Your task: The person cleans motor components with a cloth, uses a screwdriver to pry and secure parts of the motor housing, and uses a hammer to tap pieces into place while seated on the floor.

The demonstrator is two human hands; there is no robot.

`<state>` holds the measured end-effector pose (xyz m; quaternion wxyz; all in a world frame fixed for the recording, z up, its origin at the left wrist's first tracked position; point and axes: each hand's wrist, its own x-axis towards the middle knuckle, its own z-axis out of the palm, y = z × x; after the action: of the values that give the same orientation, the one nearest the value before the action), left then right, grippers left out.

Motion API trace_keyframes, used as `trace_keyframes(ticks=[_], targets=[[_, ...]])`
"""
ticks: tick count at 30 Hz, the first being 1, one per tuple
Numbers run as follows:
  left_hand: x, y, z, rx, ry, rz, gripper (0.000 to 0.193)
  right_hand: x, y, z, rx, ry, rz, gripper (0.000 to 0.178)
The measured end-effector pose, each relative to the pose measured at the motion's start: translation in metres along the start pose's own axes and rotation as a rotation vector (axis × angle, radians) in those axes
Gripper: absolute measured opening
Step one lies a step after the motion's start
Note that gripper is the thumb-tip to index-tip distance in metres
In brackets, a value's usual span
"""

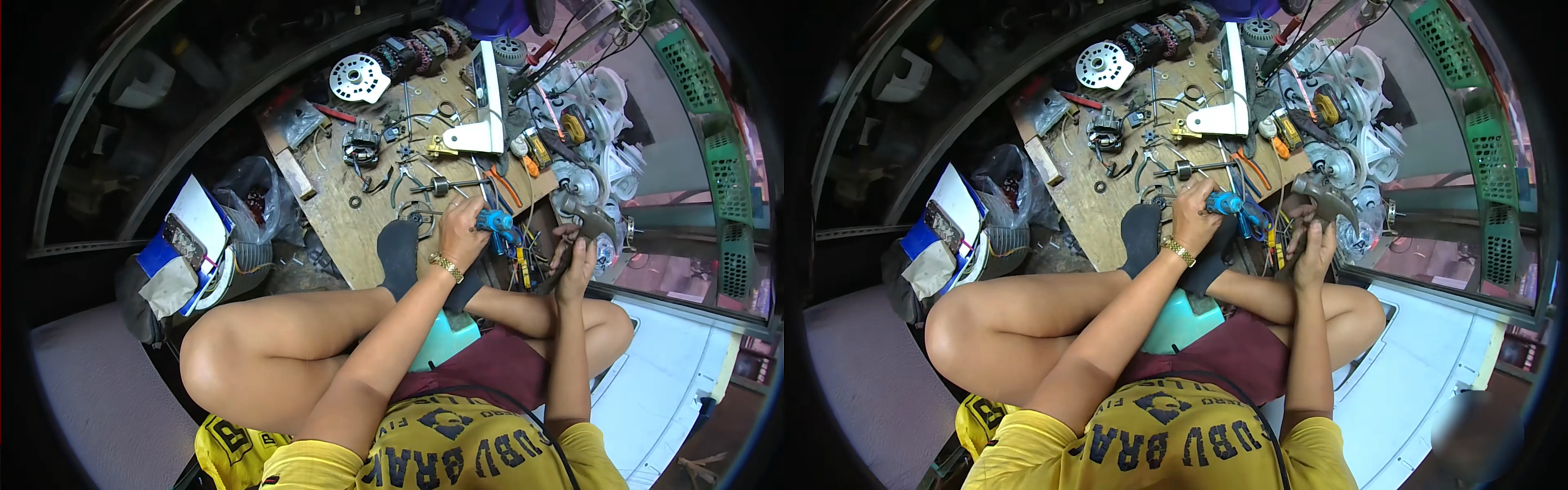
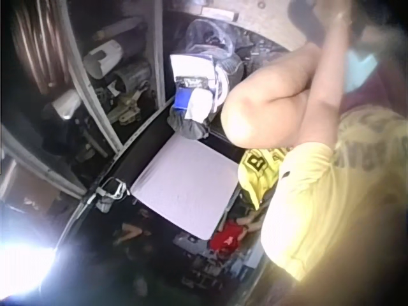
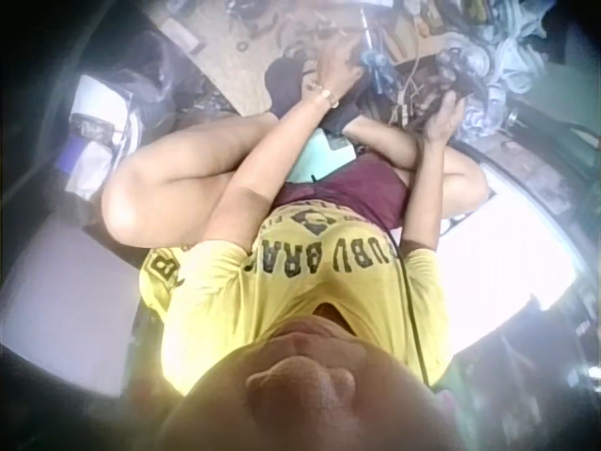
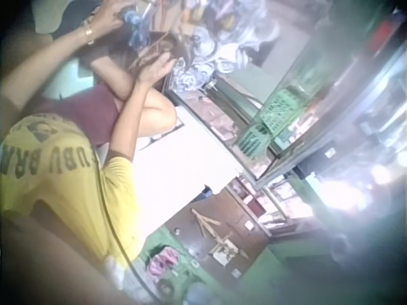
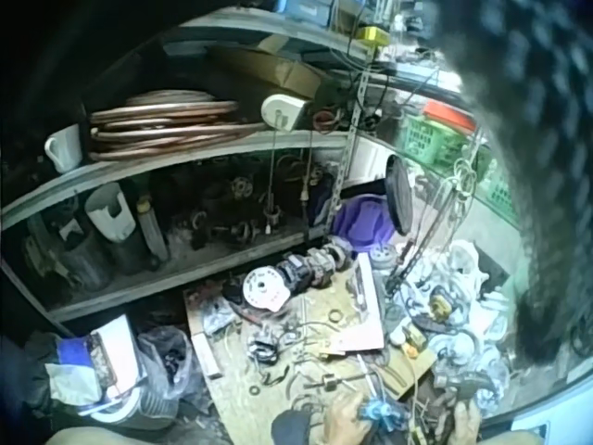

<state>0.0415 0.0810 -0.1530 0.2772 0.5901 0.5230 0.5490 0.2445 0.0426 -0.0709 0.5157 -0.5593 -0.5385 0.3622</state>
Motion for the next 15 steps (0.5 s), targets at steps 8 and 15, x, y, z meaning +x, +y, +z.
trace_keyframes(ticks=[8,15], targets=[[-0.010,-0.019,0.003,-0.032,0.071,-0.020,0.037,0.004,0.007,0.017,0.017,-0.046,0.020,0.029],[-0.017,-0.031,0.007,-0.004,0.072,0.033,0.045,0.012,0.004,0.029,0.024,-0.041,0.009,0.030]])
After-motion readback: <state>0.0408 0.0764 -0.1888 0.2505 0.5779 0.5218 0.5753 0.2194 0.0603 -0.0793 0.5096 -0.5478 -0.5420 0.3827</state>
